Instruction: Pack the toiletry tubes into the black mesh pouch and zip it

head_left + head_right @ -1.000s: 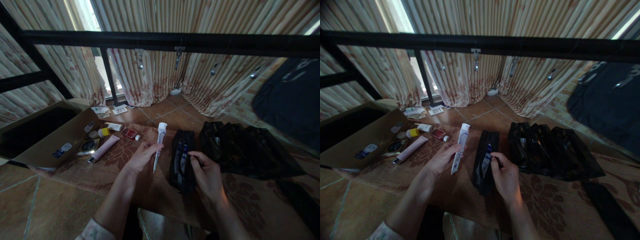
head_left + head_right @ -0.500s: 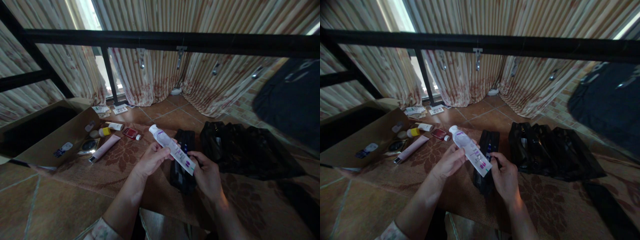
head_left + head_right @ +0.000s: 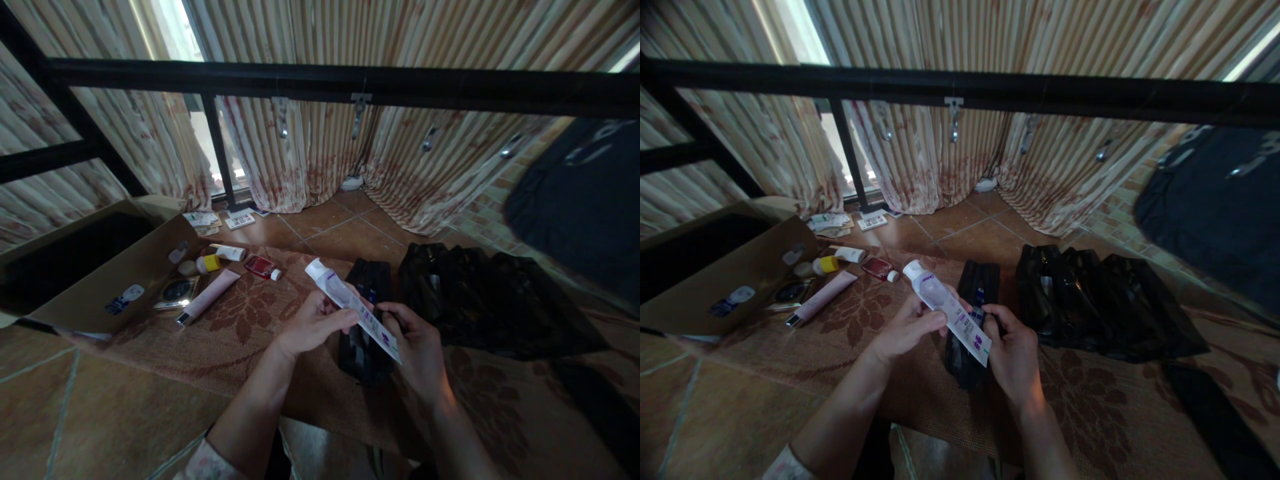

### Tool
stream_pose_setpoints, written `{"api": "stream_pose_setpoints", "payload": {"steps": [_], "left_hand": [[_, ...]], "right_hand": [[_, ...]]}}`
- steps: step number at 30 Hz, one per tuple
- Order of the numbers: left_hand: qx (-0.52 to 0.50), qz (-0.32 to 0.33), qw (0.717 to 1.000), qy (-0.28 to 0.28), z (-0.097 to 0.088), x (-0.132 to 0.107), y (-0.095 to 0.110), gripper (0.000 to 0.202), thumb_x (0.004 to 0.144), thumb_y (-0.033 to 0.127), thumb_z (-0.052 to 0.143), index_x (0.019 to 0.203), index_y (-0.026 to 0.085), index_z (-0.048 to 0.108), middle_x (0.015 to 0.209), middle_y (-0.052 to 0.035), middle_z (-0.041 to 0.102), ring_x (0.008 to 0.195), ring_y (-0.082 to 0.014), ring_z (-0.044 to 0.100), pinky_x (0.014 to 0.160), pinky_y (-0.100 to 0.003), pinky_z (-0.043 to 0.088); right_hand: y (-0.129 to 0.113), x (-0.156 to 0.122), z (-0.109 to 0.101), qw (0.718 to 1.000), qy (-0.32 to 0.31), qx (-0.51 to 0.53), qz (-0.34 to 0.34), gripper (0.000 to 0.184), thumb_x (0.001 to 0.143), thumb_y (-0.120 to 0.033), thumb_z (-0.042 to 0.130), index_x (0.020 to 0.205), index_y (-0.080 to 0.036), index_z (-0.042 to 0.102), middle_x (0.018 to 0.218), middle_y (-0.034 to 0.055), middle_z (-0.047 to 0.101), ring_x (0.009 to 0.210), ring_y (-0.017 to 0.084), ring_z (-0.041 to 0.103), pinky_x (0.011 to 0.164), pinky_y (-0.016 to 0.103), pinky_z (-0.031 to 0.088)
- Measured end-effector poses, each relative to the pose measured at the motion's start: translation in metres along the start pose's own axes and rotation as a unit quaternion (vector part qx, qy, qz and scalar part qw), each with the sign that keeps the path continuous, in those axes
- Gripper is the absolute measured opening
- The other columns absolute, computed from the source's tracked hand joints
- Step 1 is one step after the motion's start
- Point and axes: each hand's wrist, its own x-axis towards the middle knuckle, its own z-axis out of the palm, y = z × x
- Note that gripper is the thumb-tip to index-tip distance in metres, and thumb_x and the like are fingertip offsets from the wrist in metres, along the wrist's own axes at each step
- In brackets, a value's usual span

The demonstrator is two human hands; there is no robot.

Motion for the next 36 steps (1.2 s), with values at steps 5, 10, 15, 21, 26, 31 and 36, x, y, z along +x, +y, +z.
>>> {"api": "stream_pose_setpoints", "payload": {"steps": [5,10,15,21,26,31,36], "left_hand": [[0.020,-0.026,0.999,0.030,0.000,-0.002,0.001,0.042,0.074,0.049,0.076,0.099,0.016,0.065,0.099,-0.0103,0.075,0.065,-0.0120,0.060,0.056,-0.023,0.045],[0.047,-0.022,0.997,0.048,-0.004,-0.002,-0.003,0.045,0.075,0.051,0.074,0.102,0.016,0.067,0.101,-0.0103,0.074,0.063,-0.0110,0.060,0.057,-0.023,0.044],[0.060,0.016,0.992,0.112,-0.003,0.002,-0.007,0.051,0.078,0.049,0.073,0.115,0.016,0.061,0.099,-0.0085,0.071,0.065,-0.0103,0.056,0.059,-0.023,0.045],[0.153,0.004,0.987,0.046,0.005,-0.002,-0.012,0.057,0.081,0.046,0.072,0.127,0.019,0.055,0.105,-0.0067,0.066,0.085,-0.0155,0.061,0.077,-0.027,0.049],[0.338,0.017,0.940,0.051,0.001,-0.005,-0.005,0.045,0.085,0.046,0.066,0.121,0.019,0.060,0.089,-0.0021,0.064,0.074,-0.0132,0.056,0.068,-0.025,0.044],[0.426,0.016,0.901,0.081,-0.003,-0.005,-0.003,0.037,0.078,0.045,0.072,0.107,0.022,0.069,0.074,0.0012,0.062,0.064,-0.0125,0.053,0.062,-0.024,0.038],[0.400,0.004,0.909,0.122,-0.005,-0.006,-0.013,0.031,0.080,0.038,0.070,0.107,0.024,0.071,0.067,0.0032,0.062,0.053,-0.0102,0.050,0.057,-0.024,0.035]], "right_hand": [[-0.004,0.000,0.000,1.000,0.009,-0.018,-0.007,0.029,0.089,-0.038,0.053,0.099,-0.019,0.072,0.087,0.0054,0.075,0.070,0.018,0.065,0.060,0.026,0.047],[-0.005,-0.001,-0.001,0.999,0.014,-0.037,-0.016,0.028,0.090,-0.036,0.052,0.099,-0.020,0.073,0.082,0.0028,0.074,0.065,0.017,0.064,0.058,0.026,0.046],[-0.004,-0.001,-0.002,0.999,0.015,-0.039,-0.024,0.028,0.091,-0.035,0.051,0.100,-0.020,0.073,0.083,0.0029,0.074,0.065,0.016,0.064,0.059,0.026,0.046],[-0.003,-0.001,-0.002,0.999,0.012,-0.038,-0.025,0.028,0.091,-0.036,0.051,0.099,-0.020,0.073,0.081,0.0021,0.074,0.064,0.016,0.063,0.057,0.025,0.046],[-0.002,-0.001,-0.003,0.999,0.008,-0.047,-0.026,0.029,0.091,-0.036,0.050,0.099,-0.020,0.072,0.078,0.0017,0.072,0.058,0.015,0.060,0.054,0.025,0.044],[-0.005,-0.001,-0.004,0.999,0.011,-0.039,-0.028,0.027,0.090,-0.035,0.050,0.096,-0.020,0.072,0.073,0.0012,0.071,0.070,0.019,0.066,0.061,0.026,0.048],[-0.007,-0.001,-0.003,0.999,0.018,-0.041,-0.027,0.028,0.090,-0.034,0.050,0.097,-0.020,0.073,0.083,0.0028,0.075,0.068,0.017,0.066,0.058,0.025,0.048]]}}
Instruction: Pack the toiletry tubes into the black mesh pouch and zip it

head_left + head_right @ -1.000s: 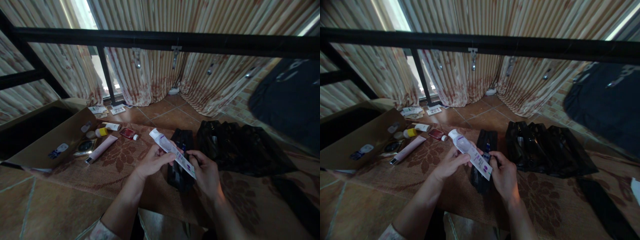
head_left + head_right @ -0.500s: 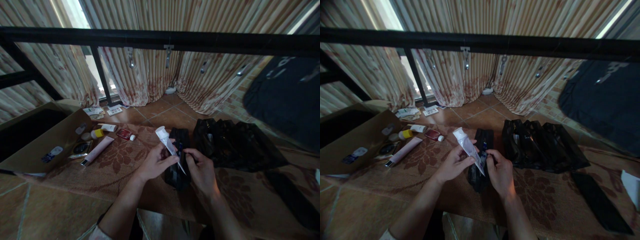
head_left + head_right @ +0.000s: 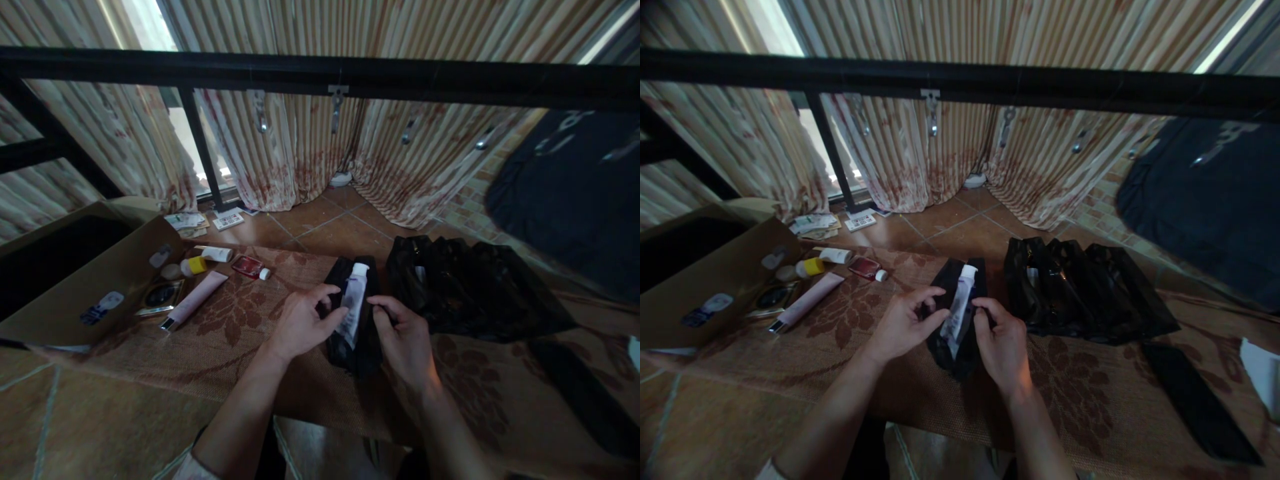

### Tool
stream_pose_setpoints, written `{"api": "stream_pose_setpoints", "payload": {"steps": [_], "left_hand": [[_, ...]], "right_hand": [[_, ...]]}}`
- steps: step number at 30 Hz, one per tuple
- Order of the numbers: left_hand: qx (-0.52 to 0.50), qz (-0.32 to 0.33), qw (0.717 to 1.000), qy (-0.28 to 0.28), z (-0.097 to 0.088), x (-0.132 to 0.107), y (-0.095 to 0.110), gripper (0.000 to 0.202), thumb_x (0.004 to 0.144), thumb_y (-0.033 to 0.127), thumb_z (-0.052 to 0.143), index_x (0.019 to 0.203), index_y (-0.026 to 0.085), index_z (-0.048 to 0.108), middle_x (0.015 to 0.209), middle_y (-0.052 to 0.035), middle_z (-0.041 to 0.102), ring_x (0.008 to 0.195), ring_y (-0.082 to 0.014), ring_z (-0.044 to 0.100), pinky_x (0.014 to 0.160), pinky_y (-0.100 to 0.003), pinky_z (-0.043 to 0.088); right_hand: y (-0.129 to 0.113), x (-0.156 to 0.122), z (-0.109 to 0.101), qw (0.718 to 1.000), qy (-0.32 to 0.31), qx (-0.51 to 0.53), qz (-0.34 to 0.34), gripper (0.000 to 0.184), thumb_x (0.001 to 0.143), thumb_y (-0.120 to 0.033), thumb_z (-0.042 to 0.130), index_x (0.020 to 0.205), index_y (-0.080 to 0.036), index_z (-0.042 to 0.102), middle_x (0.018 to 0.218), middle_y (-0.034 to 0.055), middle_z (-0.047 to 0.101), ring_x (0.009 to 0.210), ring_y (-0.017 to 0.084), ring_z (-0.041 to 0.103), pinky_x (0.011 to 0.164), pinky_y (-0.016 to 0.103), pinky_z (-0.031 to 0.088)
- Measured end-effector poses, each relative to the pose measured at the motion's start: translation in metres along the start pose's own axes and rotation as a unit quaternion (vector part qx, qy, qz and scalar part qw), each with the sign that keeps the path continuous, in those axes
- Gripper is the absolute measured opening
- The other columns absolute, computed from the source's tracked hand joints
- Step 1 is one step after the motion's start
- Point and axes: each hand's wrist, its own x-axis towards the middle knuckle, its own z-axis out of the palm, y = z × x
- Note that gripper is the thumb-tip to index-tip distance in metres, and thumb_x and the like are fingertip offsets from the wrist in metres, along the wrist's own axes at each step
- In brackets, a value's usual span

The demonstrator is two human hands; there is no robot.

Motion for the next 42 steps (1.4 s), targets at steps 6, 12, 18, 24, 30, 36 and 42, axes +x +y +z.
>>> {"api": "stream_pose_setpoints", "payload": {"steps": [6,12,18,24,30,36,42], "left_hand": [[-0.006,0.014,1.000,-0.021,-0.001,0.001,-0.003,0.024,0.083,0.027,0.062,0.106,0.023,0.070,0.065,0.0039,0.061,0.051,-0.0091,0.048,0.057,-0.023,0.035],[-0.001,0.008,1.000,-0.024,-0.006,0.002,-0.004,0.027,0.081,0.020,0.059,0.105,0.021,0.070,0.062,0.0053,0.056,0.052,-0.0090,0.048,0.056,-0.022,0.035],[0.002,0.021,1.000,-0.019,-0.010,0.000,-0.006,0.023,0.078,0.017,0.059,0.098,0.019,0.070,0.056,0.0075,0.049,0.049,-0.0076,0.044,0.056,-0.022,0.035],[-0.015,0.048,0.998,-0.033,0.000,-0.003,-0.005,0.028,0.078,0.015,0.058,0.103,0.020,0.068,0.058,0.0074,0.049,0.050,-0.0078,0.044,0.056,-0.022,0.036],[-0.011,0.076,0.997,-0.014,0.007,-0.004,-0.004,0.029,0.077,0.013,0.057,0.103,0.020,0.068,0.058,0.0078,0.048,0.050,-0.0074,0.043,0.056,-0.021,0.037],[-0.014,0.086,0.996,-0.026,0.002,-0.013,-0.004,0.027,0.078,0.013,0.057,0.103,0.020,0.067,0.058,0.0078,0.048,0.051,-0.0070,0.043,0.054,-0.020,0.036],[-0.008,0.105,0.994,-0.029,-0.003,-0.016,-0.006,0.026,0.079,0.011,0.056,0.100,0.020,0.067,0.058,0.0084,0.048,0.048,-0.0057,0.042,0.051,-0.019,0.034]], "right_hand": [[0.003,0.000,-0.001,1.000,0.012,-0.019,-0.004,0.028,0.089,-0.034,0.051,0.098,-0.020,0.074,0.082,0.0025,0.075,0.061,0.016,0.062,0.055,0.025,0.045],[-0.001,0.001,-0.002,1.000,0.012,-0.021,0.009,0.030,0.088,-0.035,0.050,0.099,-0.020,0.074,0.079,0.0019,0.073,0.054,0.014,0.057,0.052,0.026,0.043],[0.011,0.006,-0.012,0.996,0.055,-0.069,0.030,0.026,0.081,-0.032,0.056,0.095,-0.020,0.075,0.068,0.0008,0.069,0.054,0.016,0.057,0.055,0.027,0.043],[-0.006,0.005,-0.012,0.947,0.170,-0.254,-0.095,0.023,0.082,-0.023,0.057,0.096,-0.021,0.075,0.102,0.0107,0.070,0.091,0.026,0.064,0.074,0.036,0.050],[-0.032,-0.004,0.006,0.972,-0.093,-0.147,-0.156,0.026,0.091,-0.016,0.048,0.104,-0.022,0.070,0.099,0.0074,0.073,0.091,0.021,0.069,0.082,0.031,0.052],[-0.028,-0.007,0.016,0.933,-0.163,-0.308,0.092,0.079,0.088,-0.056,0.055,0.141,0.000,0.038,0.097,0.0262,0.072,0.090,0.038,0.072,0.071,0.041,0.050],[-0.034,-0.001,0.027,0.922,-0.217,-0.262,0.185,0.102,0.077,-0.039,0.070,0.154,-0.009,0.009,0.112,0.0194,0.071,0.104,0.036,0.069,0.080,0.038,0.048]]}}
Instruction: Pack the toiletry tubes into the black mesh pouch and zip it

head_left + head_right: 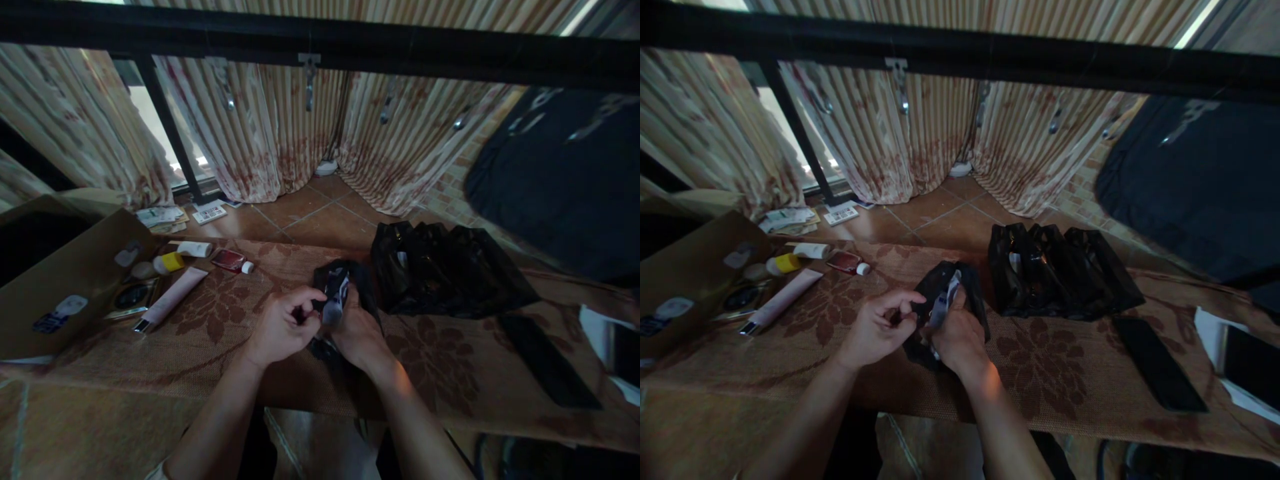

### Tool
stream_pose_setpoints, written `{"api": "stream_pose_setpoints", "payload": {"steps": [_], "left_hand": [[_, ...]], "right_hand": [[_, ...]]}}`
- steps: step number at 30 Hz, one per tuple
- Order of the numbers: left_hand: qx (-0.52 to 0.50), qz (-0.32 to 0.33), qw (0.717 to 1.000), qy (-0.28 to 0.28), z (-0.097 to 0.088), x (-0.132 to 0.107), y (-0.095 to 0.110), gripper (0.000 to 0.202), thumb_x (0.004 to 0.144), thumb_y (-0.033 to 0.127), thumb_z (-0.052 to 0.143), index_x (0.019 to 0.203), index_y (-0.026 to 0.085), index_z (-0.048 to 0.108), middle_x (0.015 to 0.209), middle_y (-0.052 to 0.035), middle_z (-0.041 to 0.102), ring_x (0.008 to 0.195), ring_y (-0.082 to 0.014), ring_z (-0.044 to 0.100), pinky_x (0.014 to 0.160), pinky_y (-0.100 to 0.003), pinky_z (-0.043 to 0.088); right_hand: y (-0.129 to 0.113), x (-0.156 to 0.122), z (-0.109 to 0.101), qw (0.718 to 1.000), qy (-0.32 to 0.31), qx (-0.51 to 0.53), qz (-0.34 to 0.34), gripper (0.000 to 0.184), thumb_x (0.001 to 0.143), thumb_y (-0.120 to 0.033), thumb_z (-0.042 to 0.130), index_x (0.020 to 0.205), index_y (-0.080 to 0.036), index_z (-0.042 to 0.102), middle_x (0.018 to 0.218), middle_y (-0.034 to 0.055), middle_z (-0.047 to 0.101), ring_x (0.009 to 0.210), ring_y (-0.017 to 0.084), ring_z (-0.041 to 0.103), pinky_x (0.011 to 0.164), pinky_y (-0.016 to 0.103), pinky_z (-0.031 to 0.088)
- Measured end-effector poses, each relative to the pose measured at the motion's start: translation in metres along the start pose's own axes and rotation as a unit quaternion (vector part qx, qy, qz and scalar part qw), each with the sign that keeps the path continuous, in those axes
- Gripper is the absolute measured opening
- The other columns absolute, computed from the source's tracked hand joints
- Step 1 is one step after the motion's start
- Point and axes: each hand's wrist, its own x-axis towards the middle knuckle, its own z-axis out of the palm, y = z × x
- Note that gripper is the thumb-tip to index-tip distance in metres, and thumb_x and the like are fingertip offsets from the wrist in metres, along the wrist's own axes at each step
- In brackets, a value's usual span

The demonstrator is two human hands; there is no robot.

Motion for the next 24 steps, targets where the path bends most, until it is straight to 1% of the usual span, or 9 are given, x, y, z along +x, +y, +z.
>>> {"api": "stream_pose_setpoints", "payload": {"steps": [3,7,9,10,12,14,16,20,24], "left_hand": [[0.004,-0.001,1.000,-0.003,-0.003,-0.001,0.002,0.024,0.079,0.010,0.055,0.098,0.019,0.066,0.058,0.0083,0.048,0.049,-0.0058,0.043,0.051,-0.019,0.035],[0.018,0.000,1.000,-0.023,-0.005,-0.004,0.005,0.025,0.079,0.009,0.055,0.099,0.019,0.067,0.060,0.0078,0.050,0.051,-0.0058,0.045,0.052,-0.018,0.037],[0.017,0.003,0.999,-0.034,-0.005,-0.005,0.006,0.026,0.080,0.009,0.055,0.101,0.019,0.066,0.062,0.0072,0.052,0.052,-0.0057,0.047,0.052,-0.018,0.038],[0.014,0.007,0.999,-0.039,-0.005,-0.006,0.006,0.026,0.080,0.010,0.055,0.102,0.020,0.066,0.064,0.0068,0.053,0.053,-0.0056,0.047,0.052,-0.018,0.039],[0.007,0.016,0.999,-0.047,-0.005,-0.008,0.007,0.026,0.081,0.010,0.056,0.103,0.020,0.066,0.065,0.0064,0.054,0.054,-0.0058,0.049,0.053,-0.017,0.040],[-0.001,0.022,0.998,-0.052,-0.005,-0.009,0.008,0.027,0.081,0.010,0.055,0.104,0.020,0.065,0.066,0.0061,0.054,0.055,-0.0060,0.050,0.053,-0.017,0.042],[-0.008,0.024,0.998,-0.056,-0.006,-0.010,0.009,0.027,0.082,0.010,0.055,0.105,0.020,0.064,0.067,0.0059,0.055,0.056,-0.0061,0.051,0.054,-0.017,0.043],[0.001,0.034,0.997,-0.063,-0.008,-0.011,0.010,0.030,0.080,0.006,0.056,0.105,0.020,0.063,0.067,0.0059,0.056,0.058,-0.0062,0.054,0.057,-0.017,0.044],[0.006,0.035,0.997,-0.066,-0.008,-0.012,0.011,0.031,0.079,0.005,0.056,0.104,0.020,0.064,0.066,0.0063,0.056,0.057,-0.0061,0.053,0.056,-0.017,0.044]], "right_hand": [[0.000,0.000,-0.002,1.000,-0.006,0.022,-0.005,0.105,0.073,-0.030,0.072,0.154,-0.010,0.008,0.111,0.0178,0.071,0.102,0.035,0.069,0.081,0.037,0.048],[0.011,-0.001,-0.003,0.998,-0.002,0.049,-0.036,0.094,0.078,-0.024,0.062,0.154,-0.004,0.010,0.113,0.0207,0.069,0.105,0.034,0.067,0.088,0.039,0.047],[0.020,0.000,-0.004,0.996,0.009,0.071,-0.055,0.086,0.080,-0.019,0.056,0.153,-0.001,0.015,0.116,0.0223,0.068,0.110,0.033,0.065,0.092,0.040,0.047],[0.026,0.001,-0.005,0.993,0.016,0.092,-0.067,0.082,0.079,-0.017,0.053,0.152,-0.002,0.018,0.117,0.0219,0.067,0.112,0.032,0.064,0.093,0.040,0.046],[0.036,0.003,-0.006,0.985,0.024,0.145,-0.092,0.076,0.078,-0.013,0.051,0.149,-0.006,0.026,0.120,0.0187,0.067,0.111,0.030,0.064,0.094,0.040,0.047],[0.045,0.006,-0.006,0.974,0.019,0.192,-0.115,0.071,0.076,-0.012,0.050,0.145,-0.012,0.035,0.121,0.0151,0.067,0.109,0.028,0.065,0.095,0.041,0.048],[0.052,0.009,-0.007,0.965,0.009,0.226,-0.133,0.066,0.075,-0.014,0.053,0.140,-0.014,0.041,0.122,0.0130,0.067,0.109,0.027,0.064,0.098,0.042,0.047],[0.056,0.010,-0.007,0.955,-0.005,0.264,-0.138,0.066,0.074,-0.017,0.060,0.138,-0.017,0.042,0.124,0.0109,0.066,0.114,0.027,0.062,0.103,0.046,0.044],[0.052,0.008,-0.010,0.955,0.007,0.263,-0.138,0.065,0.073,-0.014,0.061,0.136,-0.017,0.045,0.119,0.0101,0.069,0.111,0.027,0.064,0.100,0.046,0.047]]}}
